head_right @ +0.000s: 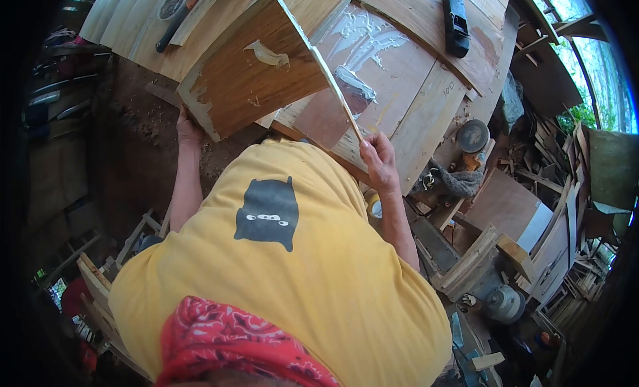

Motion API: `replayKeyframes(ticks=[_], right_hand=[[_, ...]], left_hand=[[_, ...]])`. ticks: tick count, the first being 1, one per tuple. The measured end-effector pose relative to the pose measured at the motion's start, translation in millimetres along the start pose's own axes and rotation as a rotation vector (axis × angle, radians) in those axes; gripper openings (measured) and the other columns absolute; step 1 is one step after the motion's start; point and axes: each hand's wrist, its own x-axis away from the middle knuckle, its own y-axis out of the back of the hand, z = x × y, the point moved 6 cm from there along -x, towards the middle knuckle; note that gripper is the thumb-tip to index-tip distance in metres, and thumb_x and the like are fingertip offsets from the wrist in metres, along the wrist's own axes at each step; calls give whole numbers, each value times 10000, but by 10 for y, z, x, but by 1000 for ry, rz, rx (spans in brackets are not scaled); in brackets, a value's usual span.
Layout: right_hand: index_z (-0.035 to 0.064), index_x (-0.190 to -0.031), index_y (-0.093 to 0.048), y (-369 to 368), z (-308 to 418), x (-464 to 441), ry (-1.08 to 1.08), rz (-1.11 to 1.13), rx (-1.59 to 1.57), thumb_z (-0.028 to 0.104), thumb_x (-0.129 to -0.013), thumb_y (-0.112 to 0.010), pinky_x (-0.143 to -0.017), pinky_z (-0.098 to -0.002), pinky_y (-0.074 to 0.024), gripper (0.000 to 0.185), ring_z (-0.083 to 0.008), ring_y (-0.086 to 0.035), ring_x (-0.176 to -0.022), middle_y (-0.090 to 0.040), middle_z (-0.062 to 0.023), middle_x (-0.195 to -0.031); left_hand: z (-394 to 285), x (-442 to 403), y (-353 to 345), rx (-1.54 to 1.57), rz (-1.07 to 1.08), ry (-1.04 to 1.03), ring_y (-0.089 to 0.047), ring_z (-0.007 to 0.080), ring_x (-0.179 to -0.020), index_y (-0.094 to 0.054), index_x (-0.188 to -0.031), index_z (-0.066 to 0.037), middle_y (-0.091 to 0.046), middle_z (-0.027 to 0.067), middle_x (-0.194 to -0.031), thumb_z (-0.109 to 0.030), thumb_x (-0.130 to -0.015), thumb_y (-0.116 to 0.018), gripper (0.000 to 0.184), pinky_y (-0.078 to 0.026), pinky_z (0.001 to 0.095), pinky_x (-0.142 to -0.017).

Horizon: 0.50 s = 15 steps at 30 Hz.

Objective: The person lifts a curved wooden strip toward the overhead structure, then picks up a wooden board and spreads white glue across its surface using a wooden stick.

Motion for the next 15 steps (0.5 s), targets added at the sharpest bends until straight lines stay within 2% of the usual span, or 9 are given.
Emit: replayKeyframes(ticks=[3,6,11,15], right_hand=[[78,-946,-540,-108,230,-181,56,-15,-83,198,-993,-594,-566,-209,-309,139,-60,-406,-637,-509,17,-754],[82,-933,-534,-53,316,-128,76,12,-52,219,-992,-615,-603,-219,-330,170,-53,-396,-675,-487,43,-760],[76,-937,-532,124,0,160,-38,-3,79,214,-997,-613,-591,-216,-362,171,-50,-418,-675,-494,50,-779],[72,-935,-527,88,30,179,-10,-35,56,205,-991,-617,-617,-213,-359,170,-45,-408,-698,-490,53,-793]], left_hand=[[-3,-60,24,-13,84,-41,-478,337,-1361,-451,-1479,-80,-513,121,-1484,-387,-1075,-385,512,-353,507,-1164],[-17,-54,44,-22,15,-66,-467,340,-1370,-445,-1483,-81,-502,121,-1495,-395,-1077,-374,519,-339,510,-1171],[17,13,-40,-8,34,-26,-452,338,-1382,-432,-1490,-86,-489,118,-1506,-413,-1079,-356,531,-331,506,-1177],[-4,19,-97,7,70,-36,-452,334,-1383,-425,-1495,-90,-486,115,-1508,-416,-1079,-355,533,-333,502,-1176]])
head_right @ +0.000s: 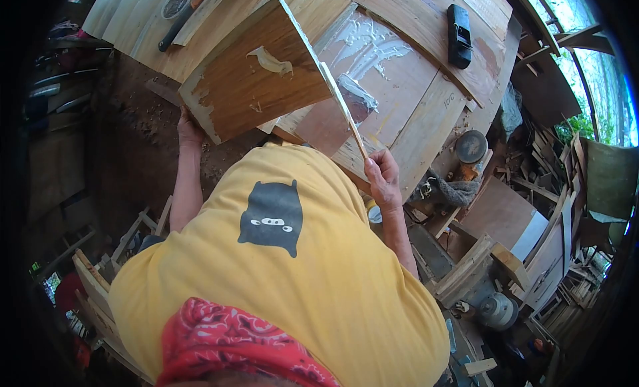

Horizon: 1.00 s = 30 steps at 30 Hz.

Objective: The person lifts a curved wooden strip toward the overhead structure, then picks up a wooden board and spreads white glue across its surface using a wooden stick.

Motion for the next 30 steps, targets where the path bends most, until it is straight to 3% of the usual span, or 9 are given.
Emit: replayKeyframes(ticks=[8,16,23,30], right_hand=[[68,-938,-536,-303,474,-602,87,112,69,240,-998,-622,-607,-218,-342,202,-48,-391,-699,-476,55,-787],[72,-954,-553,-515,1171,-1039,146,164,-113,209,-1015,-577,-571,-220,-341,151,-68,-436,-641,-526,7,-764],[67,-912,-538,-381,1003,-842,-173,131,-159,281,-1050,-455,-488,-248,-356,267,-100,-459,-541,-543,-36,-707],[55,-919,-570,-532,1324,-904,-243,127,291,324,-1060,-446,-462,-230,-350,327,-72,-442,-516,-522,-3,-661]], left_hand=[[24,136,-130,3,-61,-10,-488,331,-1354,-431,-1490,-85,-526,119,-1470,-413,-1070,-395,533,-372,502,-1153],[117,58,25,95,-10,-38,-528,326,-1317,-464,-1458,-73,-552,126,-1439,-405,-1067,-415,515,-406,500,-1133],[134,105,-31,112,-27,-38,-539,327,-1301,-472,-1447,-70,-565,125,-1422,-432,-1067,-412,528,-413,499,-1130],[142,29,52,148,17,-54,-527,324,-1311,-466,-1457,-68,-549,124,-1438,-397,-1065,-425,513,-408,497,-1128]])
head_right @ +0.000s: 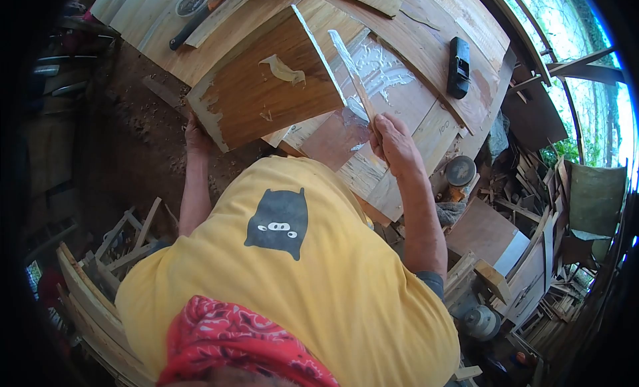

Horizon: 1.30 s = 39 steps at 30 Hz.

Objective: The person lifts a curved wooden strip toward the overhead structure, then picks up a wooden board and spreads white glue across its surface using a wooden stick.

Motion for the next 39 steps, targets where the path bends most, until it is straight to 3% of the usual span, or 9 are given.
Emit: replayKeyframes(ticks=[5,8,12,16,19,23,28,34,39], right_hand=[[59,-900,-577,-48,371,10,46,64,216,331,-1065,-462,-427,-209,-310,338,-48,-397,-479,-505,18,-618],[47,-906,-583,-101,587,5,64,138,231,343,-1047,-485,-477,-224,-343,341,-67,-418,-526,-504,10,-653],[46,-906,-588,-226,985,-99,126,135,204,317,-1054,-479,-439,-216,-312,327,-58,-410,-500,-495,22,-617],[32,-919,-584,-278,1255,-290,238,185,-53,291,-1062,-472,-405,-213,-296,316,-70,-422,-488,-520,-8,-636],[32,-921,-579,-218,1234,-393,312,128,-77,295,-1061,-475,-403,-214,-293,316,-76,-421,-485,-537,-23,-661],[50,-914,-567,-233,983,-379,353,-104,54,312,-1060,-481,-447,-226,-331,312,-79,-458,-539,-557,-21,-709],[61,-910,-544,-305,731,-510,492,-177,196,300,-1077,-460,-581,-241,-379,303,-70,-451,-629,-526,7,-731],[58,-915,-548,-429,636,-548,452,-165,35,290,-1073,-478,-568,-237,-375,289,-72,-447,-625,-529,1,-739],[70,-921,-557,-350,477,-521,468,-162,-16,329,-1057,-488,-520,-214,-371,301,-80,-472,-593,-557,-14,-738]], left_hand=[[15,-22,49,22,3,-20,-554,308,-1284,-483,-1439,-86,-578,113,-1406,-412,-1071,-412,496,-433,490,-1112],[32,-10,40,18,-5,2,-557,302,-1279,-484,-1437,-86,-579,111,-1403,-408,-1074,-410,492,-434,487,-1111],[40,-19,47,38,10,11,-559,302,-1272,-490,-1430,-81,-579,112,-1402,-402,-1074,-415,485,-438,482,-1103],[27,17,135,11,-43,-37,-572,301,-1251,-510,-1406,-66,-593,116,-1377,-410,-1067,-442,488,-446,474,-1091],[53,8,289,-6,-145,-83,-592,291,-1220,-532,-1377,-50,-614,113,-1342,-401,-1059,-473,478,-465,461,-1070],[4,131,311,0,-234,-165,-618,276,-1179,-558,-1338,-37,-642,109,-1296,-384,-1047,-511,456,-488,444,-1041],[-292,327,18,-10,-200,-243,-631,273,-1152,-576,-1308,-22,-652,116,-1269,-387,-1036,-537,456,-493,438,-1031],[-411,324,-105,-73,-237,-319,-633,249,-1102,-569,-1308,-6,-651,100,-1226,-433,-986,-621,537,-493,431,-1004],[-448,509,-275,-85,-237,-345,-625,257,-1112,-569,-1309,-5,-636,110,-1240,-439,-988,-617,542,-492,432,-1008]])
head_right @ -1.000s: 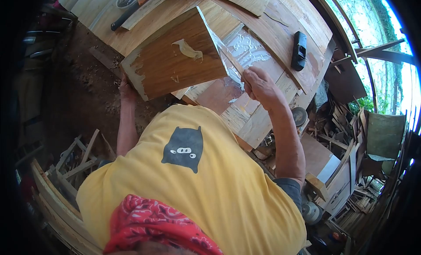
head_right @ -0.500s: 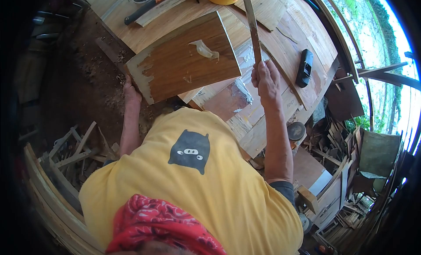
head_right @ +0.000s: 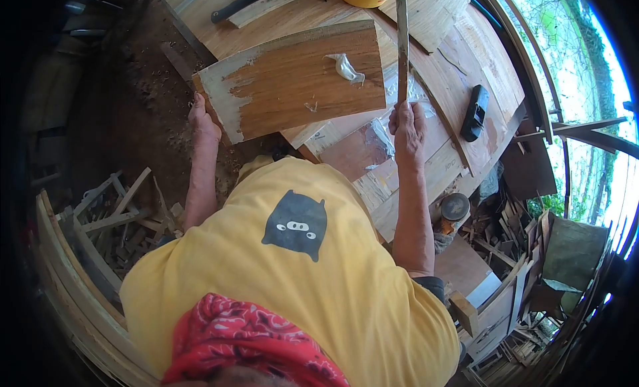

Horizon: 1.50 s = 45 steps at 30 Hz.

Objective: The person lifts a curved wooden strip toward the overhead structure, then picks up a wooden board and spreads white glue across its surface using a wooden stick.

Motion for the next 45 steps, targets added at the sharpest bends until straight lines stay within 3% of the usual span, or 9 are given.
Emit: replayKeyframes(ticks=[17,19,23,27,31,36,37,43,45], right_hand=[[93,-853,-514,22,-354,274,-6,-80,-21,349,-1072,-437,-566,-252,-367,345,-81,-438,-613,-503,2,-717],[84,-908,-548,39,-517,304,-54,-86,-59,342,-1066,-457,-554,-234,-379,316,-81,-466,-618,-537,-4,-752],[91,-936,-570,0,-633,403,-85,-113,-158,347,-1060,-478,-539,-218,-368,299,-75,-471,-608,-547,3,-756],[91,-891,-518,-134,-679,484,-79,-184,-241,303,-1074,-447,-608,-255,-387,288,-86,-458,-654,-521,1,-750],[75,-953,-518,-256,-798,525,-156,-278,-324,253,-1074,-454,-619,-255,-401,224,-88,-466,-673,-530,-4,-785],[55,-1036,-500,-434,-920,342,-18,-337,-350,270,-1074,-472,-643,-258,-425,220,-86,-463,-703,-521,-5,-835],[51,-1041,-498,-473,-937,287,-8,-346,-364,270,-1072,-478,-645,-255,-423,222,-84,-459,-703,-517,-4,-832],[48,-1048,-501,-672,-1058,-306,184,-428,-202,269,-1077,-477,-631,-241,-411,225,-70,-446,-703,-511,1,-837],[15,-1042,-503,-712,-955,-417,148,-435,-166,241,-1067,-483,-714,-328,-444,229,-158,-493,-765,-528,-63,-842]], left_hand=[[-107,355,-100,-171,-213,38,-593,295,-1188,-494,-1385,45,-575,160,-1339,-436,-1031,-536,598,-475,451,-1041],[-211,440,-183,-228,-220,36,-590,302,-1200,-484,-1389,55,-571,173,-1347,-422,-1040,-519,592,-474,456,-1041],[-535,650,-507,-156,-14,124,-608,293,-1186,-515,-1361,52,-579,191,-1348,-346,-1057,-494,501,-498,443,-1015],[-917,854,-994,-230,212,121,-609,287,-1208,-504,-1368,58,-607,178,-1336,-275,-1055,-479,458,-485,452,-1040],[-1016,908,-1153,-256,245,177,-638,276,-1172,-526,-1334,57,-634,171,-1294,-228,-1030,-480,420,-528,437,-993],[-996,966,-1212,-162,244,288,-699,252,-1055,-561,-1269,39,-681,143,-1208,-204,-1005,-466,372,-608,395,-869],[-986,974,-1193,-155,187,275,-711,221,-971,-573,-1201,37,-686,138,-1132,-186,-1006,-466,314,-644,365,-769],[-788,924,-1050,-71,196,385,-717,227,-953,-573,-1203,34,-688,151,-1123,-175,-999,-462,313,-649,359,-742],[-773,914,-1019,-53,191,404,-717,232,-952,-570,-1206,34,-684,154,-1130,-178,-1001,-457,316,-652,365,-750]])
